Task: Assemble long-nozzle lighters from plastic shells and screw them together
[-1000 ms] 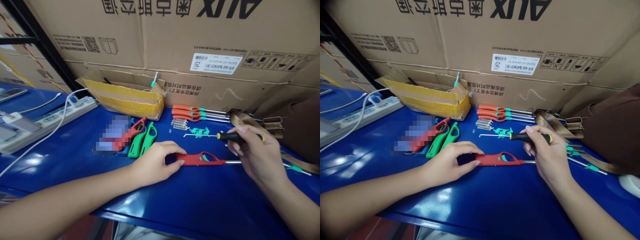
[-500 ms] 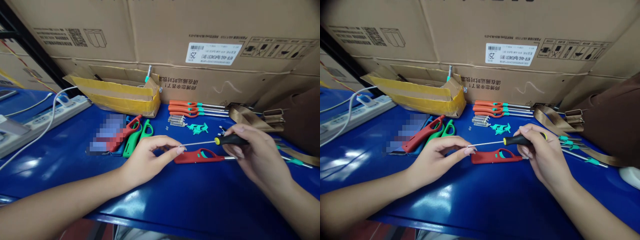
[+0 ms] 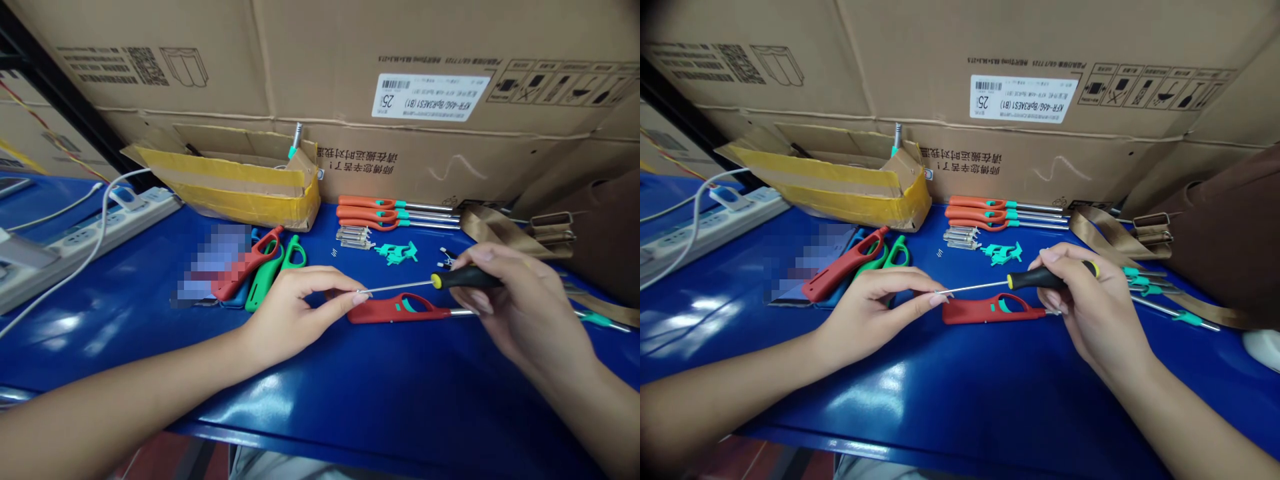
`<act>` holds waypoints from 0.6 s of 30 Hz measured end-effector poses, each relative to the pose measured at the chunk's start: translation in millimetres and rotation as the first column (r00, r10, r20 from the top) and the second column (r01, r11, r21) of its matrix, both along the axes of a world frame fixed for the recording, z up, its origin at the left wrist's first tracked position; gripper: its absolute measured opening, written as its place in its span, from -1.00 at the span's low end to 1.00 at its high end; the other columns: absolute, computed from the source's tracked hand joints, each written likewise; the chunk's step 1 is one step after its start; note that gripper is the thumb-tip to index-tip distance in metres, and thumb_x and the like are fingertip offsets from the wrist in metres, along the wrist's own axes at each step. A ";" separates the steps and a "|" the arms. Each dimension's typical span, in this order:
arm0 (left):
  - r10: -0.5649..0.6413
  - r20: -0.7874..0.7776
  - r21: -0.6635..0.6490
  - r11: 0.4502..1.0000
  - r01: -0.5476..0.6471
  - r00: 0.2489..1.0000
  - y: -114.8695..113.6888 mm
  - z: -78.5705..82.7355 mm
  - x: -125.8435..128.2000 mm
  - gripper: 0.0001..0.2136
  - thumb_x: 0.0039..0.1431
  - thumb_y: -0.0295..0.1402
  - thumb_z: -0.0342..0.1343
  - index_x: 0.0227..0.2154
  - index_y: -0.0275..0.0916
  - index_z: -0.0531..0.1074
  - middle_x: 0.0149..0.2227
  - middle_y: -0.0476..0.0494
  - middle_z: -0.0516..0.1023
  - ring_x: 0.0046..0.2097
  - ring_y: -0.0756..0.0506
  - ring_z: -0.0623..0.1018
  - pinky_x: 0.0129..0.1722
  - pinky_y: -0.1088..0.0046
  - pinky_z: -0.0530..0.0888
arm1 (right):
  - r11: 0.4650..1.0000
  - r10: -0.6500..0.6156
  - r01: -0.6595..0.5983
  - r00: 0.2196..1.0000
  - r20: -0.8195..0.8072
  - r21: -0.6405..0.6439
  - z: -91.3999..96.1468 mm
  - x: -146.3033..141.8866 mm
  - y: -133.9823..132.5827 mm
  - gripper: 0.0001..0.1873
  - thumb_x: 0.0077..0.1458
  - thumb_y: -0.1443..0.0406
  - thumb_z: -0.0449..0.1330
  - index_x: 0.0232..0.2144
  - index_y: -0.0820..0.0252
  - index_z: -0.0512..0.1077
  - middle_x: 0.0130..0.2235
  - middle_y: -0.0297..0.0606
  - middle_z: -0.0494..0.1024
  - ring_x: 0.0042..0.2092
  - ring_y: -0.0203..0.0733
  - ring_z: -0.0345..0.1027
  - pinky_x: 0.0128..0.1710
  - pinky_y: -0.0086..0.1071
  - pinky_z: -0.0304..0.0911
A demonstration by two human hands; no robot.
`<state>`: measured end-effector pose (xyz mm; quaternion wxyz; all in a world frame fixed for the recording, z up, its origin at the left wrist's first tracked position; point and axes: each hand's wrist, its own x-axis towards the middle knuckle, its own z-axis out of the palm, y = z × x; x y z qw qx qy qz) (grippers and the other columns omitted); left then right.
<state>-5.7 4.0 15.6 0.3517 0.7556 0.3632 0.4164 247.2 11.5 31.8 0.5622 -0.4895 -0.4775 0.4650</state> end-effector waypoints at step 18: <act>0.032 -0.111 0.221 0.975 -0.007 0.993 0.7 -5.0 -4.0 -0.93 0.26 -0.50 0.26 -0.27 -0.31 0.65 -0.30 -0.08 0.69 -0.25 0.02 0.63 -0.18 0.58 0.51 | 0.998 -0.032 0.032 0.999 0.004 0.059 -6.0 4.5 3.2 -0.80 0.00 0.22 0.39 -0.53 0.23 0.54 -0.54 -0.38 0.43 -0.64 -0.46 0.13 -0.62 -0.46 -0.02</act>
